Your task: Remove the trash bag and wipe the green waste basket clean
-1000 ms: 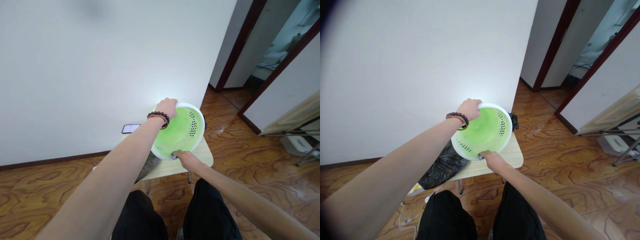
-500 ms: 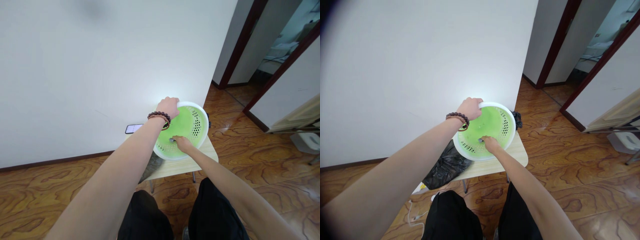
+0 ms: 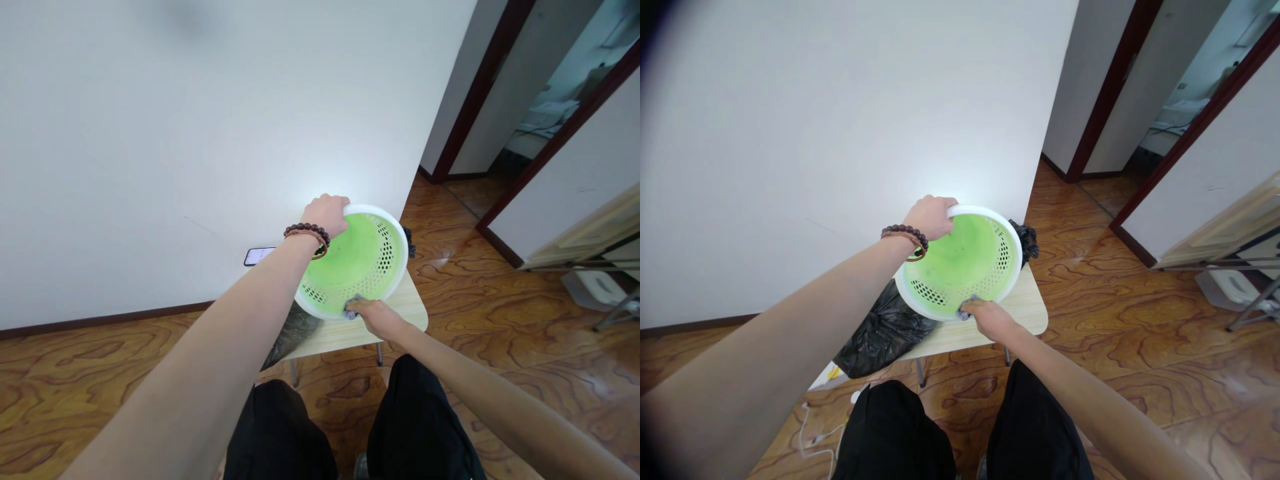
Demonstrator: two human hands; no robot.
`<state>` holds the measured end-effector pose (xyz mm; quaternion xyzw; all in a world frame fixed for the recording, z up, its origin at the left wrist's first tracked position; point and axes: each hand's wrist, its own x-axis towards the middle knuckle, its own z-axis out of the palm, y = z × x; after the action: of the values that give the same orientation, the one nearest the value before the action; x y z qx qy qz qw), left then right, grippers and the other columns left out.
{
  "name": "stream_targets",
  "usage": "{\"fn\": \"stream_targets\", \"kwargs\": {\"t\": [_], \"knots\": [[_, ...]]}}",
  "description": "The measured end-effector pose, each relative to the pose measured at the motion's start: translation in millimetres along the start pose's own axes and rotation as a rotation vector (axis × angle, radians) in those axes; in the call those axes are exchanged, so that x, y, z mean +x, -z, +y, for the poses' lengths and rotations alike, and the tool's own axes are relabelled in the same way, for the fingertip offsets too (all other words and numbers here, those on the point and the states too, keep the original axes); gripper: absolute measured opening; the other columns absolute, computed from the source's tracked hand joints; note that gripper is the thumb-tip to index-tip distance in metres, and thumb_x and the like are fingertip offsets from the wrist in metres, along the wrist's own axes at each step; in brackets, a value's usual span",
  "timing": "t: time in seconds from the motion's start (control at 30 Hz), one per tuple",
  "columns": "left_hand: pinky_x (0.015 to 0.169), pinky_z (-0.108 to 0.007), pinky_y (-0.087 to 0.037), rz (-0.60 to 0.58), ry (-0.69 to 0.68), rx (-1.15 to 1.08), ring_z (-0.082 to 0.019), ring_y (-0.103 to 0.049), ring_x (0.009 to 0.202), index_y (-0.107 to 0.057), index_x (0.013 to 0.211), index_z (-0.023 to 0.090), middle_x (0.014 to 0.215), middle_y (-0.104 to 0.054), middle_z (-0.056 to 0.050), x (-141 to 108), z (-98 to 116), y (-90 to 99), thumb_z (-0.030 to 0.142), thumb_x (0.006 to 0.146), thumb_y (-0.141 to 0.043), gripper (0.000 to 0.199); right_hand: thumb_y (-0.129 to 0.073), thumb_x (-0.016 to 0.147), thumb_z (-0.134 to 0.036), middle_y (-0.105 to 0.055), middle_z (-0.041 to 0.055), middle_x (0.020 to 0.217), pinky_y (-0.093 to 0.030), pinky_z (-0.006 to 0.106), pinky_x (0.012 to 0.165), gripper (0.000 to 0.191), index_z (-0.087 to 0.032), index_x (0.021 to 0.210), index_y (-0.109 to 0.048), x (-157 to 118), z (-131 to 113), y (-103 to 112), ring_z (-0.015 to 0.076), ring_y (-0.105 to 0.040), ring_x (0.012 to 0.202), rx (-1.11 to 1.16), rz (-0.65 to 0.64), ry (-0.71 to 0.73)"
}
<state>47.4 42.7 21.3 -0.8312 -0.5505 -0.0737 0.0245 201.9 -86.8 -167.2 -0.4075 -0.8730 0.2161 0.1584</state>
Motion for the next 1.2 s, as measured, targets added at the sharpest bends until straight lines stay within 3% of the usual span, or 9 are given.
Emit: {"fn": "stream_targets", "kwargs": {"t": [0.1, 0.2, 0.4, 0.53, 0.67, 0.8, 0.97, 1.2], "knots": [[0.064, -0.032, -0.043, 0.016, -0.017, 0.005, -0.022, -0.059, 0.078, -0.063, 0.101, 0.022, 0.085, -0.062, -0.010, 0, -1, -0.7, 0.020, 0.070, -0.048, 0.035, -0.035, 0.077, 0.002, -0.062, 0.0045, 0.116, -0.040, 0.027, 0.095, 0.050, -0.018, 0.117, -0.058, -15, -8, 4, 0.0151, -0.055, 0.107, 0.020, -0.036, 0.046], [0.063, -0.031, -0.042, 0.015, -0.016, 0.003, -0.022, -0.058, 0.076, -0.063, 0.102, 0.023, 0.083, -0.062, -0.009, 0, -1, -0.9, 0.020, 0.069, -0.048, 0.036, -0.036, 0.076, 0.002, -0.063, 0.0058, 0.114, -0.042, 0.027, 0.092, 0.050, -0.017, 0.117, -0.058, -12, -8, 13, 0.0158, -0.057, 0.104, 0.001, -0.037, 0.034], [0.063, -0.030, -0.042, 0.013, -0.005, 0.002, -0.020, -0.057, 0.073, -0.061, 0.106, 0.025, 0.080, -0.061, -0.007, 0, -3, -0.9, 0.019, 0.069, -0.050, 0.039, -0.031, 0.079, 0.002, -0.053, 0.0086, 0.128, -0.037, 0.029, 0.097, 0.053, -0.015, 0.127, -0.049, 42, 14, 21, 0.0165, -0.048, 0.116, -0.138, 0.123, -0.125], [0.063, -0.031, -0.042, 0.017, -0.008, 0.018, -0.020, -0.058, 0.074, -0.062, 0.104, 0.024, 0.080, -0.061, -0.008, 0, -2, -1.8, 0.019, 0.069, -0.048, 0.037, -0.034, 0.081, 0.001, -0.056, 0.0107, 0.124, -0.036, 0.030, 0.097, 0.047, -0.014, 0.122, -0.053, 76, 31, 5, 0.0179, -0.049, 0.115, -0.272, -0.019, -0.254], [0.064, -0.031, -0.042, 0.025, -0.015, 0.014, -0.021, -0.057, 0.075, -0.062, 0.103, 0.024, 0.082, -0.062, -0.008, 0, -1, -3.1, 0.020, 0.070, -0.048, 0.036, -0.034, 0.087, -0.007, -0.062, 0.0152, 0.111, -0.038, 0.033, 0.094, 0.035, -0.010, 0.111, -0.059, 86, 34, -10, 0.0222, -0.054, 0.107, -0.389, -0.117, -0.283], [0.061, -0.030, -0.042, 0.036, -0.009, 0.007, -0.020, -0.057, 0.073, -0.063, 0.101, 0.024, 0.081, -0.062, -0.008, 2, -2, -3.7, 0.020, 0.069, -0.048, 0.036, -0.035, 0.087, -0.007, -0.065, 0.0141, 0.101, -0.045, 0.035, 0.081, 0.033, -0.011, 0.108, -0.060, 74, 24, -6, 0.0243, -0.059, 0.093, -0.413, -0.175, -0.260], [0.060, -0.031, -0.042, 0.041, -0.007, -0.012, -0.021, -0.058, 0.071, -0.063, 0.100, 0.024, 0.079, -0.062, -0.008, 2, -3, -3.4, 0.021, 0.067, -0.048, 0.036, -0.034, 0.086, -0.004, -0.061, 0.0131, 0.110, -0.043, 0.031, 0.086, 0.036, -0.011, 0.114, -0.056, 34, 4, 6, 0.0213, -0.055, 0.100, -0.415, -0.177, -0.060], [0.064, -0.031, -0.043, 0.014, 0.020, -0.032, -0.020, -0.057, 0.074, -0.063, 0.106, 0.024, 0.084, -0.063, -0.008, 1, -2, -0.7, 0.022, 0.068, -0.050, 0.040, -0.038, 0.081, -0.001, -0.061, 0.0130, 0.109, -0.043, 0.031, 0.084, 0.040, -0.012, 0.116, -0.053, -9, -20, 18, 0.0203, -0.057, 0.097, -0.338, -0.208, -0.002]]}}
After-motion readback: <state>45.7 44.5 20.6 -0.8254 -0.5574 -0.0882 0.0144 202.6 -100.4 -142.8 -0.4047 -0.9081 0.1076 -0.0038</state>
